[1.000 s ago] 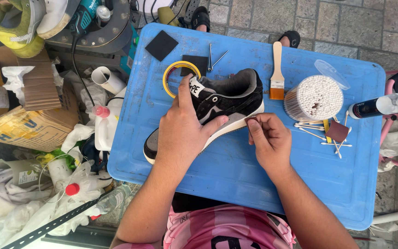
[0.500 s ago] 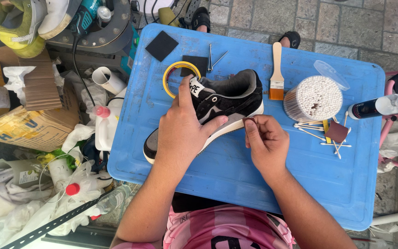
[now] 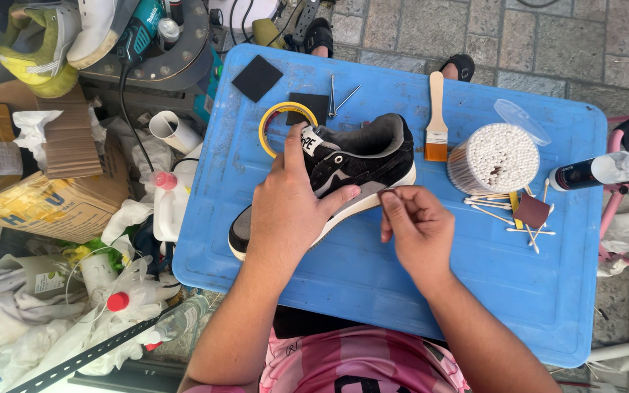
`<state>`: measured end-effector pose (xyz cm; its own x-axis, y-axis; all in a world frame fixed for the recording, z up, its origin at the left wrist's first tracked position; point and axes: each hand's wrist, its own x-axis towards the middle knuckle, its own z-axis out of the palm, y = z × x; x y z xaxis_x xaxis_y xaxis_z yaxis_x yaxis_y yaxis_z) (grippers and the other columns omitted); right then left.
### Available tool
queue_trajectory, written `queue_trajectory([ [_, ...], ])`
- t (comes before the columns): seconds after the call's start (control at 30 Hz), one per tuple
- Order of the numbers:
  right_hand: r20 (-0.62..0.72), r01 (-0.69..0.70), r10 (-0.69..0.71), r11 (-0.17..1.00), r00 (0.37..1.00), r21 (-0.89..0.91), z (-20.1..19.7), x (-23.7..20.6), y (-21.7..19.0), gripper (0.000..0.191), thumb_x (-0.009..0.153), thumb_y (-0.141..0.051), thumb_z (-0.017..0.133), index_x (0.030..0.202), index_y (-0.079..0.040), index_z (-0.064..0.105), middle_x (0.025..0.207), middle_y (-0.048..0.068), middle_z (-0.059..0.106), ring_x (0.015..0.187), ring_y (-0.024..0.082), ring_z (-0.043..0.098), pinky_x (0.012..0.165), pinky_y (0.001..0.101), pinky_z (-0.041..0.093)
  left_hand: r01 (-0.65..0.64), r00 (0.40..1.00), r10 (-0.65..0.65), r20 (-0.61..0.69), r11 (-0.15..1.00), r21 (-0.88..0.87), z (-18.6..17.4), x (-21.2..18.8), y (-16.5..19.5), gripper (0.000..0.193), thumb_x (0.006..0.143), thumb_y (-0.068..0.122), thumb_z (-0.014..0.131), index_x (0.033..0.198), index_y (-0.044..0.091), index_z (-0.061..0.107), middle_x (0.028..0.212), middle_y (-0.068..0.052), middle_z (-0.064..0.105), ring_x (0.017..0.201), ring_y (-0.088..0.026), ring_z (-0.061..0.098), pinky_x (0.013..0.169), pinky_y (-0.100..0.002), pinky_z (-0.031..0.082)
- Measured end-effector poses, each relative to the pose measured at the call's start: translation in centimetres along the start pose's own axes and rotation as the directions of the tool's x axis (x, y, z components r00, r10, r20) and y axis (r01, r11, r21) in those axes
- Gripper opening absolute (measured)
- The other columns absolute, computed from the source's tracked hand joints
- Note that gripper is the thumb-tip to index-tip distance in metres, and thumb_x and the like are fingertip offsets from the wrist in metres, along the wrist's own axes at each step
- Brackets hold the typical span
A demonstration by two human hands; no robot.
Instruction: The person sands the white midsole of a black sneaker using a small sanding block. They rotate the shoe to reach different sections of the midsole and continue sanding along the edge and toe area.
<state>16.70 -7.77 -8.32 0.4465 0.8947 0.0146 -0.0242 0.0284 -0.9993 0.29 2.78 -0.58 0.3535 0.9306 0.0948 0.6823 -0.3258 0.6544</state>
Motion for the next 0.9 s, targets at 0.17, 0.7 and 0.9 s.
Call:
queue_trajectory([
  [0.17,0.045,0.000,0.000,1.000,0.999,0.010,0.25,-0.20,-0.08,0.013,0.104,-0.009,0.061,0.101,0.003,0.064,0.067,0.003,0.063,0.053,0.006,0.056,0.049,0.0217,0.044,0.009,1.000,-0.009,0.007,1.000,-0.016,0.04,-0.03,0.01,0.112,0.068,0.051,0.090,0.150,0.001,0.032,0.117,-0.027,0.067,0.100,-0.042,0.072,0.078,-0.048,0.059],
  [0.7,0.046,-0.024,0.023,1.000,0.999,0.007,0.89,-0.44,0.02,0.014,0.103,-0.010,0.061,0.102,0.003,0.065,0.067,0.003,0.063,0.053,0.006,0.056,0.047,0.0211,0.045,0.004,1.000,-0.004,0.012,1.000,0.003,0.05,0.01,-0.04,0.113,0.067,0.052,0.090,0.150,0.001,0.033,0.116,-0.028,0.067,0.100,-0.042,0.071,0.078,-0.048,0.059],
  [0.9,-0.018,-0.002,0.002,1.000,1.000,0.006,0.68,-0.33,0.08,0.015,0.105,-0.010,0.061,0.101,0.004,0.064,0.071,0.003,0.063,0.054,0.006,0.055,0.048,0.0216,0.045,-0.002,1.000,0.002,-0.007,1.000,0.003,0.11,-0.08,-0.04,0.114,0.067,0.053,0.090,0.149,0.000,0.032,0.115,-0.028,0.067,0.099,-0.043,0.071,0.077,-0.049,0.059],
])
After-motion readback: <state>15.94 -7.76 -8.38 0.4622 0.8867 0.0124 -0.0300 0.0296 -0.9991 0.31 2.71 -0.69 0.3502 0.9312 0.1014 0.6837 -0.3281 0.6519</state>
